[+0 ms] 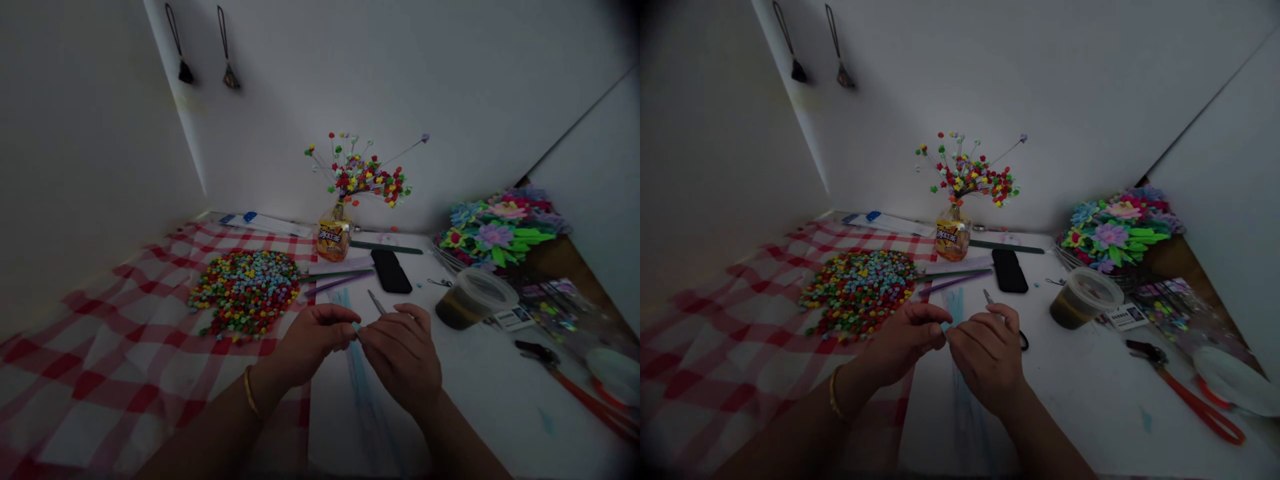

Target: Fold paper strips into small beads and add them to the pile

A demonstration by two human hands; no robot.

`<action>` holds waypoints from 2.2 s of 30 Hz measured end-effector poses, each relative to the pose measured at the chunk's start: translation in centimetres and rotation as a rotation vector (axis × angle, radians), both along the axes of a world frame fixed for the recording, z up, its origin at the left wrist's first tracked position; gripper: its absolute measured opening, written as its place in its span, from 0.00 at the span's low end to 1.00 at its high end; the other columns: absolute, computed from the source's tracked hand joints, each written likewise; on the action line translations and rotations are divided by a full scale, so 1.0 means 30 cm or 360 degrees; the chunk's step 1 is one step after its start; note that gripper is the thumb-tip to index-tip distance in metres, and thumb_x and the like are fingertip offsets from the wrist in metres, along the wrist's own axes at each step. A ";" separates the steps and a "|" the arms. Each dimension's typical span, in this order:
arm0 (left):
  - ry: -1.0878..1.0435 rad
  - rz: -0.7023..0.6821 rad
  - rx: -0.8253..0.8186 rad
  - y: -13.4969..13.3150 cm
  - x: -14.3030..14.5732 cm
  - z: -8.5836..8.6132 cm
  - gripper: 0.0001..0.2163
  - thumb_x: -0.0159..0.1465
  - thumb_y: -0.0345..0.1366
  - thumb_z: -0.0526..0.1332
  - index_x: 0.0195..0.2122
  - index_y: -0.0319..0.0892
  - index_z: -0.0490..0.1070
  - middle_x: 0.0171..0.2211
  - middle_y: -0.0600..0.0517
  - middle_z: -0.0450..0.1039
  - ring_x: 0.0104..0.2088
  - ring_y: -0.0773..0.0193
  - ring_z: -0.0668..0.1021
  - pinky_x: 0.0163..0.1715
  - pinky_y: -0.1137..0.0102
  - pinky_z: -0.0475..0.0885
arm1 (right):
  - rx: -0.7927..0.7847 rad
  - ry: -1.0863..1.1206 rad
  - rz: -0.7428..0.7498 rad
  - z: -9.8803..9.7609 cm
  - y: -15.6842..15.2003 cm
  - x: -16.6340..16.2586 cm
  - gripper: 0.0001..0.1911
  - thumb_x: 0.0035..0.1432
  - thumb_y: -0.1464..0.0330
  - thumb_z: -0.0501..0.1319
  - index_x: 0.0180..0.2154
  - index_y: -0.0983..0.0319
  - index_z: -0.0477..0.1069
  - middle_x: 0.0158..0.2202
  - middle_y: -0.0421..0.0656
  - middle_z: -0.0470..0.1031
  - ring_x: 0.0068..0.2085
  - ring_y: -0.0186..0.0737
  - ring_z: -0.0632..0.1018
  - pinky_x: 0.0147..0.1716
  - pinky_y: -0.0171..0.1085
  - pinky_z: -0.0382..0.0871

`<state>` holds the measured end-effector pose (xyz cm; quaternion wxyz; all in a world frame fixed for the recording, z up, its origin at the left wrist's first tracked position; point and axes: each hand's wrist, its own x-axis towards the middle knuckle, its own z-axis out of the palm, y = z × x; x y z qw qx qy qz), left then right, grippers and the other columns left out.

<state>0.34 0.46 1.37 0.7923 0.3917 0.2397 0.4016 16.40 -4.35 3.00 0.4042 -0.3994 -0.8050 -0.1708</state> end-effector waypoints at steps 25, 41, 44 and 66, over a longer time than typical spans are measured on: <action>0.0210 0.0366 0.0654 -0.016 0.004 0.013 0.07 0.45 0.28 0.69 0.26 0.41 0.78 0.20 0.53 0.74 0.20 0.69 0.73 0.22 0.74 0.69 | -0.1531 0.1905 0.0509 -0.039 0.021 -0.025 0.06 0.46 0.66 0.65 0.24 0.61 0.70 0.24 0.38 0.69 0.27 0.34 0.68 0.28 0.34 0.62; 0.0253 0.0463 0.0837 -0.010 0.004 0.003 0.07 0.47 0.25 0.68 0.27 0.43 0.79 0.21 0.53 0.76 0.22 0.68 0.75 0.23 0.75 0.71 | -0.1601 0.1993 0.0386 -0.024 0.026 -0.021 0.06 0.43 0.67 0.67 0.23 0.62 0.72 0.21 0.37 0.70 0.25 0.31 0.67 0.27 0.33 0.61; 0.0253 0.0454 0.0907 -0.009 0.002 -0.001 0.08 0.47 0.25 0.68 0.28 0.42 0.79 0.23 0.53 0.77 0.24 0.68 0.76 0.25 0.75 0.71 | -0.1605 0.1952 0.0347 -0.020 0.025 -0.018 0.06 0.43 0.68 0.67 0.23 0.62 0.71 0.21 0.37 0.70 0.25 0.31 0.67 0.26 0.32 0.61; 0.0035 0.0196 0.0291 0.016 0.006 -0.014 0.09 0.45 0.27 0.70 0.29 0.37 0.75 0.22 0.53 0.75 0.22 0.70 0.74 0.26 0.73 0.69 | -0.0122 0.0557 0.0129 -0.031 0.026 -0.016 0.10 0.50 0.75 0.63 0.36 0.58 0.75 0.30 0.43 0.75 0.33 0.40 0.75 0.35 0.42 0.70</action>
